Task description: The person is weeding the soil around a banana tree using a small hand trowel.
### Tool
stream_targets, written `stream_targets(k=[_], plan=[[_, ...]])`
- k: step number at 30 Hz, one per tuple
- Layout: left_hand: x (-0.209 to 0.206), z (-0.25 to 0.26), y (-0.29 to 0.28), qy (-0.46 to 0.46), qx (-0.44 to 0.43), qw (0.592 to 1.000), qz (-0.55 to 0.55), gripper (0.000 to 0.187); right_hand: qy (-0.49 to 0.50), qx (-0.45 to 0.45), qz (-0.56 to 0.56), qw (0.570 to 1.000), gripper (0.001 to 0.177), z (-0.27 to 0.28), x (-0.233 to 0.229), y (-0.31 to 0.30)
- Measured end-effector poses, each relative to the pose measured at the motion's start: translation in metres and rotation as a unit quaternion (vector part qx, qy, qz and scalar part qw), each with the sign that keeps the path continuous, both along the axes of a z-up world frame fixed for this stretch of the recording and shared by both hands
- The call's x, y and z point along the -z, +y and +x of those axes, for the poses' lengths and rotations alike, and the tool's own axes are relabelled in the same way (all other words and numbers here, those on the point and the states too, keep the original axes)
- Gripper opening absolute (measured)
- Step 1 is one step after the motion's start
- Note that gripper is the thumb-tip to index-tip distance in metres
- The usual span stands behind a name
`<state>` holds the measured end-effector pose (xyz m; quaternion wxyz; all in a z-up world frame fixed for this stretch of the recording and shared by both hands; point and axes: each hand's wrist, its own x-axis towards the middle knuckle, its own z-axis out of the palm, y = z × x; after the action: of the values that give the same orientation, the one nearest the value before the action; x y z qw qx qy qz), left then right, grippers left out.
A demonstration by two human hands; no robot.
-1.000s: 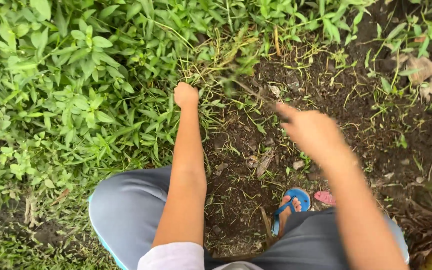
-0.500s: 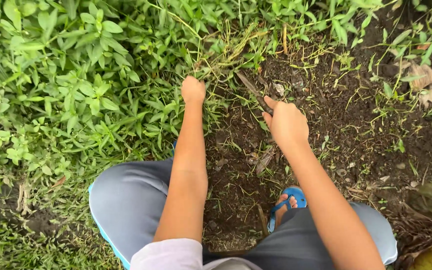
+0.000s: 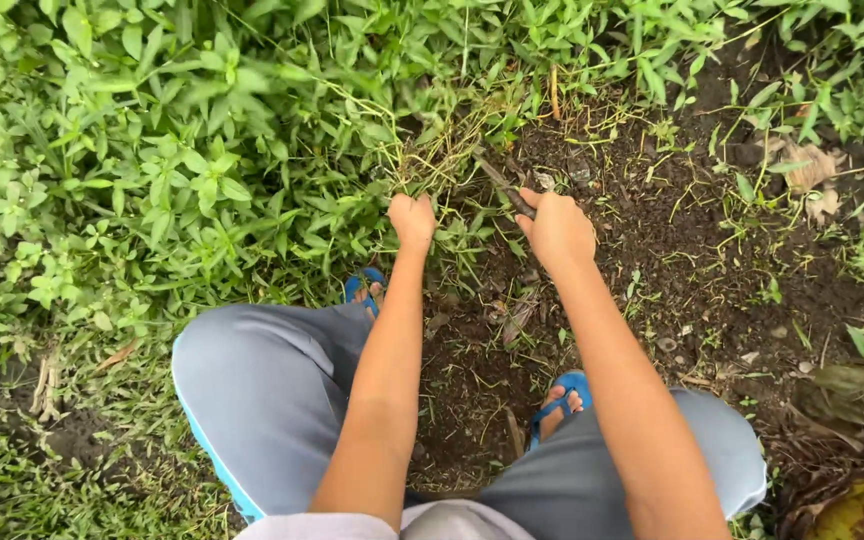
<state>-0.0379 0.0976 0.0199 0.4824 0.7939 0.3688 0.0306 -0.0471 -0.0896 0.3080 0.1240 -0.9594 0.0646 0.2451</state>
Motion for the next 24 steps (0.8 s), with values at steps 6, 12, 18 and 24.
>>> stream_targets(k=[6, 12, 18, 24], plan=[[-0.034, -0.084, -0.107, -0.014, 0.128, 0.991, -0.026, 0.036, -0.002, -0.013, -0.008, 1.000, 0.048, -0.007, 0.014, -0.002], [-0.100, -0.123, -0.139, -0.030, 0.221, 0.974, -0.029, 0.027, -0.115, -0.108, -0.012, 0.987, 0.052, -0.020, 0.081, -0.024], [-0.145, -0.137, -0.160, 0.042, 0.339, 0.940, -0.011, 0.048, -0.007, 0.021, 0.031, 0.999, 0.044, -0.024, -0.027, -0.064], [-0.227, -0.118, -0.203, -0.002, 0.453, 0.889, 0.070, 0.042, -0.067, 0.098, 0.018, 0.993, 0.046, -0.059, -0.075, -0.172]])
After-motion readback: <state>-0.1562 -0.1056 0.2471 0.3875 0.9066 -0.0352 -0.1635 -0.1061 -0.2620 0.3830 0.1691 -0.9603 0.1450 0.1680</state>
